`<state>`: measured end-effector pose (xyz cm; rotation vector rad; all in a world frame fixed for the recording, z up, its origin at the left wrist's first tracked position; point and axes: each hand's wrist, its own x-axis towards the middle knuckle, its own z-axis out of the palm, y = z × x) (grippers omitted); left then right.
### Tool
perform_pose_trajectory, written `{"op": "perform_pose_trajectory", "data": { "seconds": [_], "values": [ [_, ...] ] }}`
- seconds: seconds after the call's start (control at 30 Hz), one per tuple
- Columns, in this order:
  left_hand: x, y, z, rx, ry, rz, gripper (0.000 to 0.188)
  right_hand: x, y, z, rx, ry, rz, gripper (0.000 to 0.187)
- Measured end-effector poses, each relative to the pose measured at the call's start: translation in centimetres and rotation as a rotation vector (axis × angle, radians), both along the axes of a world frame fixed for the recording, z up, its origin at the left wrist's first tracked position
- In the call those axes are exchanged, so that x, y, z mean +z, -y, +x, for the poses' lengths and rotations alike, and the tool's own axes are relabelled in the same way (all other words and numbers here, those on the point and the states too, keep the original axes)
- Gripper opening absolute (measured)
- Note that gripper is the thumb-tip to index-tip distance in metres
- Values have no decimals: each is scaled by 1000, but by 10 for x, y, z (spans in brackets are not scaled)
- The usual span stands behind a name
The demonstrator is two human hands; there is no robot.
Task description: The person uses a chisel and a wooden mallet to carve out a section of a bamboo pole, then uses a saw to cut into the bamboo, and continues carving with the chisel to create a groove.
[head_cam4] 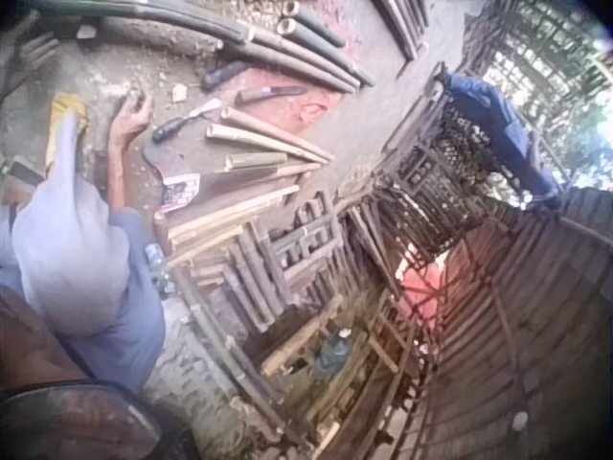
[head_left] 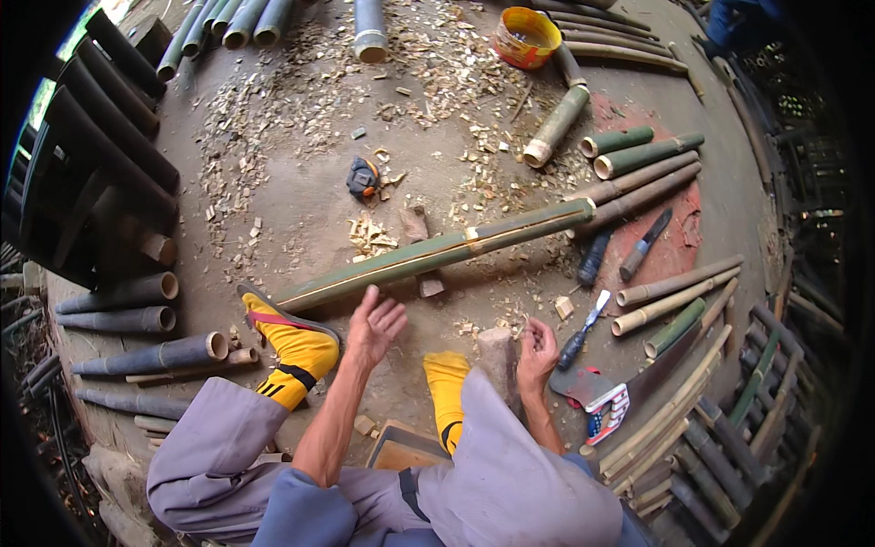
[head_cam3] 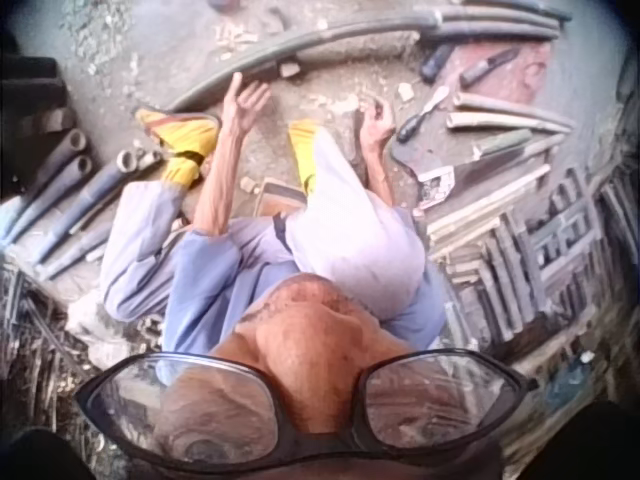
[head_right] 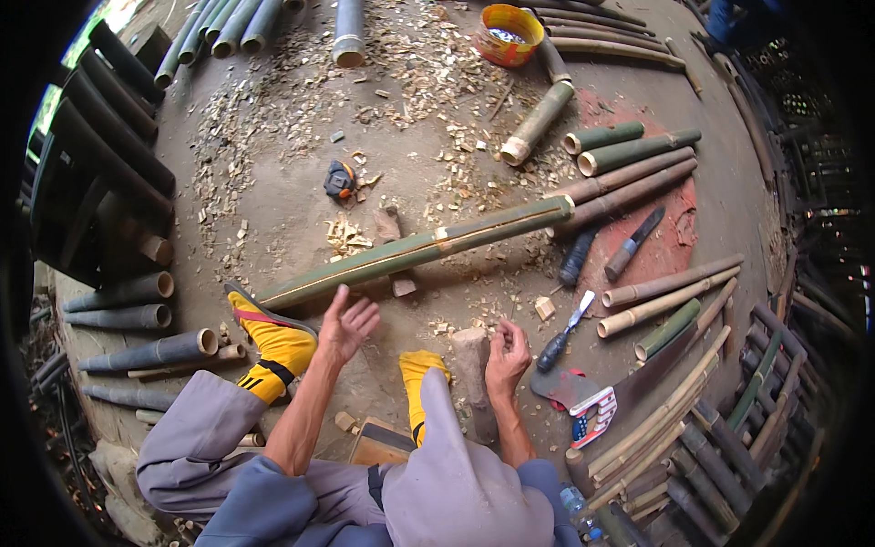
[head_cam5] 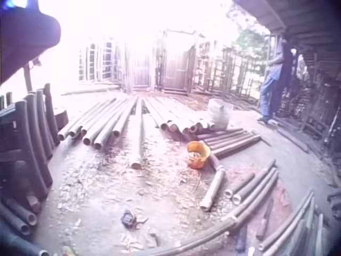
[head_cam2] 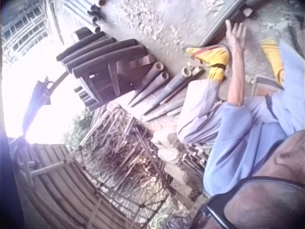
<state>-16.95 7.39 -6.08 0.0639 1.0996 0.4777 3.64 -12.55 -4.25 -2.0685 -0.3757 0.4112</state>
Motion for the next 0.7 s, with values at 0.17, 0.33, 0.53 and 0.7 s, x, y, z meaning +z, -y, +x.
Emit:
{"op": "perform_pose_trajectory", "data": {
  "seconds": [0.17, 0.33, 0.53, 0.7],
  "values": [
    [-29, -30, 20, 344, 93, 32, 80, 4, 38, 17, -47, 89, -210, 23],
    [-5, -41, 41, 379, 77, 212, 53, -2, 60, 85, -139, 271, -338, 32],
    [62, -67, 54, 210, -13, 577, 29, -39, 62, 199, -70, 634, -471, 48],
    [127, -77, 18, 136, -120, 820, 25, -48, 24, 263, -8, 502, -739, 54]
  ]
}}
